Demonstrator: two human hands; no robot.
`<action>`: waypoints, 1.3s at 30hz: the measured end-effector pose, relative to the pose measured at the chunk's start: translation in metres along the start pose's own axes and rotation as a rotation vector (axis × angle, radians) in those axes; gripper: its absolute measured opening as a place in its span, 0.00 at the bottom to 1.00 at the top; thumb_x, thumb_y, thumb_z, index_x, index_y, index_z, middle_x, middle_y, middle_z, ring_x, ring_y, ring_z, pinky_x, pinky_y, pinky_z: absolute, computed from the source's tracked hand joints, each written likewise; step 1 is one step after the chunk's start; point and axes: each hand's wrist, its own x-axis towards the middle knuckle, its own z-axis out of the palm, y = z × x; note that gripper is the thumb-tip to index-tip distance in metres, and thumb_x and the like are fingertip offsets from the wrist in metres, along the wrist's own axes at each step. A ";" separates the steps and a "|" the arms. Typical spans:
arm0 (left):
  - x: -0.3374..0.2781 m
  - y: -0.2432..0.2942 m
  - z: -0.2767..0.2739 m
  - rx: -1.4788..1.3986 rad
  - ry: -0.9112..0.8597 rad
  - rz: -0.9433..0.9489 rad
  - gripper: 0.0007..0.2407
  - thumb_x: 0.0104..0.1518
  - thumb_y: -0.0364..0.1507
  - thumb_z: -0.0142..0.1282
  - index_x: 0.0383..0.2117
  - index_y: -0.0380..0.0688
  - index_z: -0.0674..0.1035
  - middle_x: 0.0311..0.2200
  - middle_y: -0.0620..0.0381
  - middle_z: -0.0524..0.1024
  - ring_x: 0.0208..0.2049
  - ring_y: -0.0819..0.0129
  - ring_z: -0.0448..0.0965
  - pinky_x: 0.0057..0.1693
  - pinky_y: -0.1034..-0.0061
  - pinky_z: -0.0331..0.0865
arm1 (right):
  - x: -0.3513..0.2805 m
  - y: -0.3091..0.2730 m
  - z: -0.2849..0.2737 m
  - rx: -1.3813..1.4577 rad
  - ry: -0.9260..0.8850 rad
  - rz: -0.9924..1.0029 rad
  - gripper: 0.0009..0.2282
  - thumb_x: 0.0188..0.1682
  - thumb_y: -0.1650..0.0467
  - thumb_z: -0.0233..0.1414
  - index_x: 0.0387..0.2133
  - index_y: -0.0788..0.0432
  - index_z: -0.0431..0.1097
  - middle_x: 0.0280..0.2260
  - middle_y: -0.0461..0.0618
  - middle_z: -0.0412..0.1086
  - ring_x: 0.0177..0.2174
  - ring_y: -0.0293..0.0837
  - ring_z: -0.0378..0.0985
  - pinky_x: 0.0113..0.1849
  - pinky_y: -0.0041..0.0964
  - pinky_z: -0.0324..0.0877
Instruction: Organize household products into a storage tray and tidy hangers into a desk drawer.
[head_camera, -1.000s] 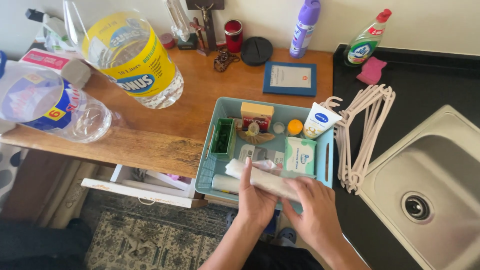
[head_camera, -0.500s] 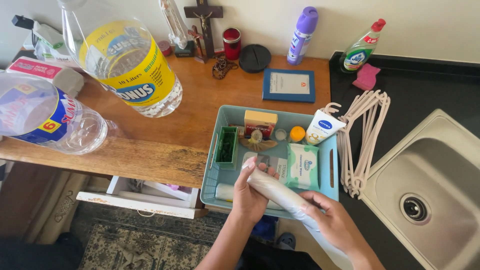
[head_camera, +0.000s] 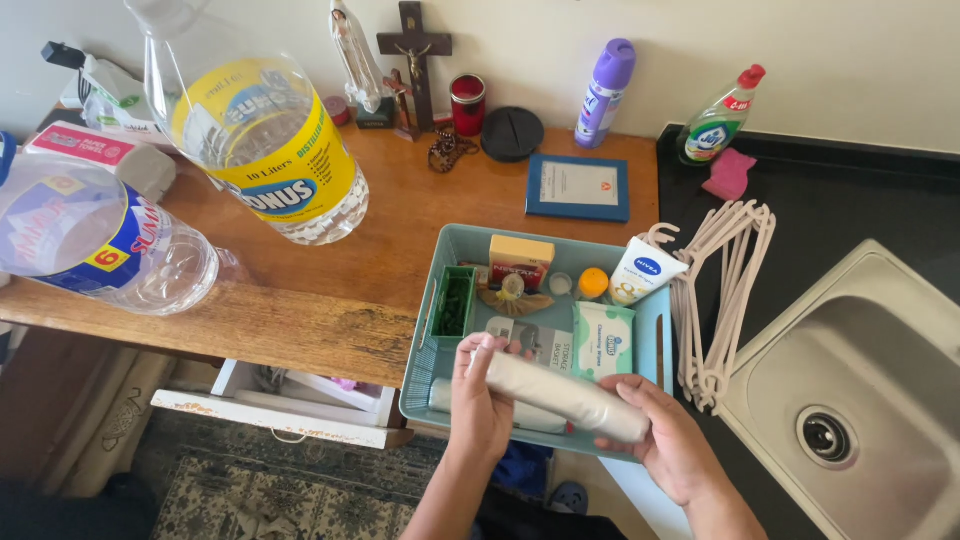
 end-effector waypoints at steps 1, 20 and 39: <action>-0.004 0.005 0.000 0.000 0.002 -0.001 0.09 0.56 0.27 0.61 0.38 0.48 0.73 0.37 0.57 0.76 0.42 0.67 0.79 0.55 0.62 0.76 | 0.005 0.005 -0.006 0.000 0.001 0.003 0.16 0.50 0.63 0.48 0.44 0.62 0.71 0.43 0.56 0.74 0.38 0.48 0.79 0.33 0.45 0.78; 0.003 0.030 -0.021 0.297 -0.028 -0.177 0.05 0.65 0.24 0.43 0.42 0.45 0.73 0.40 0.53 0.78 0.47 0.66 0.79 0.56 0.69 0.74 | 0.011 0.003 -0.008 -0.388 0.034 -0.069 0.16 0.49 0.64 0.54 0.46 0.61 0.71 0.41 0.52 0.71 0.39 0.42 0.77 0.32 0.42 0.76; -0.006 0.069 -0.005 0.531 -0.270 -0.283 0.35 0.49 0.25 0.63 0.66 0.52 0.59 0.59 0.50 0.71 0.58 0.57 0.75 0.62 0.63 0.72 | 0.015 -0.001 -0.007 -0.226 -0.137 -0.029 0.18 0.51 0.63 0.49 0.51 0.60 0.72 0.43 0.54 0.75 0.36 0.40 0.76 0.28 0.38 0.74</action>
